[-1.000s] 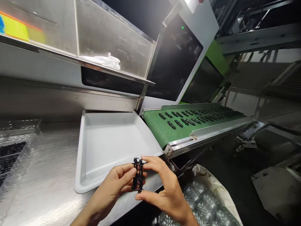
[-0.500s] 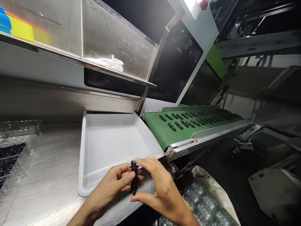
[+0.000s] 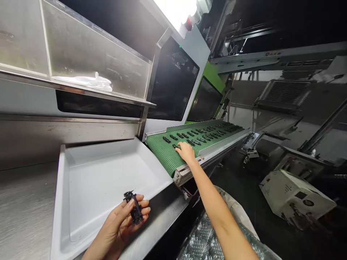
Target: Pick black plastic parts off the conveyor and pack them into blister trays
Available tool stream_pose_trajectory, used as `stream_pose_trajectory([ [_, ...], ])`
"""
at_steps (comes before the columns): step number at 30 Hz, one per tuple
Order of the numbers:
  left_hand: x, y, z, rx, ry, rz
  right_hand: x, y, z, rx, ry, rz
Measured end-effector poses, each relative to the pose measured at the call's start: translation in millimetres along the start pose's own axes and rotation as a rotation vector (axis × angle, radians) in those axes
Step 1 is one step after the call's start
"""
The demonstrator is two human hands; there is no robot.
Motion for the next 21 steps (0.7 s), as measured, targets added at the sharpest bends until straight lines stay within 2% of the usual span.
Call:
stream_pose_trajectory([
  [3, 0.3, -3, -1, 0.028, 0.014, -0.041, -3, -9, 16, -0.015, 0.059, -0.042],
  [6, -4.3, -6, 1, 0.084, 0.054, -0.04, -11, 9, 0, -0.085, 0.15, -0.048],
  [7, -6.2, -7, 2, 0.09, 0.064, -0.019, -14, 20, -13, -0.136, 0.221, -0.039],
  [9, -8.8, -9, 4, 0.061, 0.106, 0.041, -23, 45, -46, -0.293, 0.455, -0.017],
  [10, -9.2, -9, 5, 0.034, 0.146, 0.069, -27, 58, -64, -0.413, 0.636, -0.018],
  [12, -8.1, -7, 5, -0.023, 0.265, 0.104, -33, 78, -94, -0.523, 0.827, -0.063],
  [13, -7.0, -6, 5, -0.044, 0.329, 0.114, -34, 84, -105, -0.526, 0.858, -0.094],
  [16, -4.0, 1, 5, -0.078, 0.458, 0.13, -28, 90, -123, -0.413, 0.78, -0.11],
  [19, -4.3, 6, 4, -0.08, 0.456, 0.092, -18, 85, -130, -0.309, 0.701, 0.024],
  [21, -6.2, 7, 3, -0.048, 0.411, 0.06, -14, 81, -133, -0.262, 0.708, 0.121],
])
Point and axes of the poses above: each hand's wrist, its own z-axis towards the middle knuckle, its own x-axis out of the palm, y = z × x, the point moved 1 cm from there along z, towards the middle knuckle, and after that the axes turned 14 degrees about x, right-handed, at the moved point
